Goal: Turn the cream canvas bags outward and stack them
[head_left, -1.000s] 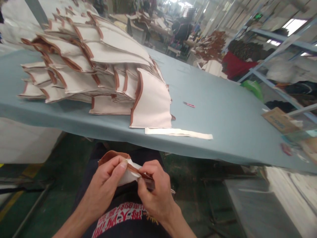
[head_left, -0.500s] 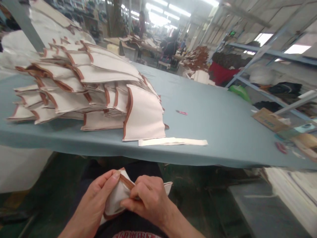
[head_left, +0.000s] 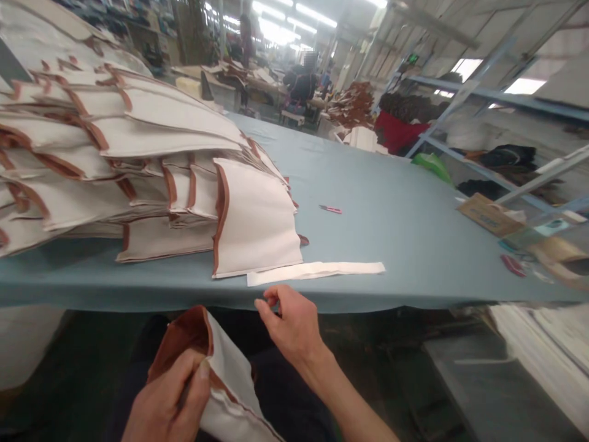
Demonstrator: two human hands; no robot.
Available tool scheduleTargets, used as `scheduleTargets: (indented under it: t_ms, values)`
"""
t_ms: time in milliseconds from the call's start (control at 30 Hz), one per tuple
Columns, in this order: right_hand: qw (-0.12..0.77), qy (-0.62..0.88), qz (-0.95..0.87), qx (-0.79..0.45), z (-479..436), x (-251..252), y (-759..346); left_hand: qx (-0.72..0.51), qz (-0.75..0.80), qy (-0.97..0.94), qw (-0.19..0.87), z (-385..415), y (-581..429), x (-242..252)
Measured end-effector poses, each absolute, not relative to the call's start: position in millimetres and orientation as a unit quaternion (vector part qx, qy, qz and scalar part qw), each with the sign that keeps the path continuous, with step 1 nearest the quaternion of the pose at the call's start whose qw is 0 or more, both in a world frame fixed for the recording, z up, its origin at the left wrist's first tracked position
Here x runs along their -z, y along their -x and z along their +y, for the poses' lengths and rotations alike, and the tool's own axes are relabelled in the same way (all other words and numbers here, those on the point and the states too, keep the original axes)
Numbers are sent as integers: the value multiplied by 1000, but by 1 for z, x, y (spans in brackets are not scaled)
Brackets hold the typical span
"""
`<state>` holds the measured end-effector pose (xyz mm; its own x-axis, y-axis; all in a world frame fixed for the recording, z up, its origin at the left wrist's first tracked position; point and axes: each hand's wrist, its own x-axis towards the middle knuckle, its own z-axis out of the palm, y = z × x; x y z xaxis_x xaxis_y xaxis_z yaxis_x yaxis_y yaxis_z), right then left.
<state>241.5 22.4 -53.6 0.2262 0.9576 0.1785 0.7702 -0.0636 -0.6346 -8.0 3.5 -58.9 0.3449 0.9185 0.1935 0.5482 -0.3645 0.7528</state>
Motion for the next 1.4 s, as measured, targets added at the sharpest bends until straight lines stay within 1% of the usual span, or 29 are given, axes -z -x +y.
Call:
scheduleTargets:
  t_ms: [100,200,333,433,567,633,700,800,867,1000,1167,1267,1400]
  values:
    - [258,726,-631,-93,53,59,-239,-316,439,-796,271,14,4,64]
    - [211,736,-640,-68,70,70,-234,-322,427,-800,272,20,-2,65]
    - [211,742,-631,-87,75,81,-235,-315,455,-778,297,24,-11,68]
    - [232,743,-617,-118,73,79,-242,-307,496,-755,299,29,-14,74]
    - [278,741,-583,-183,73,74,-256,-294,518,-752,284,46,-21,79]
    - [304,734,-566,-219,74,72,-260,-266,507,-769,285,57,-32,76]
    - [336,723,-548,-253,76,72,-262,-186,483,-806,288,69,-51,70]
    - [395,699,-513,-302,76,71,-263,-10,461,-846,268,85,-82,62]
    - [439,680,-485,-331,75,68,-266,34,462,-850,252,92,-97,60]
    - [535,655,-401,-352,67,61,-289,52,475,-850,220,95,-106,59]
    - [651,638,-269,-310,54,58,-353,79,481,-855,179,94,-101,60]
    - [700,628,-201,-276,46,58,-406,84,474,-861,162,94,-99,68]
    - [733,619,-121,-255,39,54,-482,30,462,-876,136,94,-93,87]
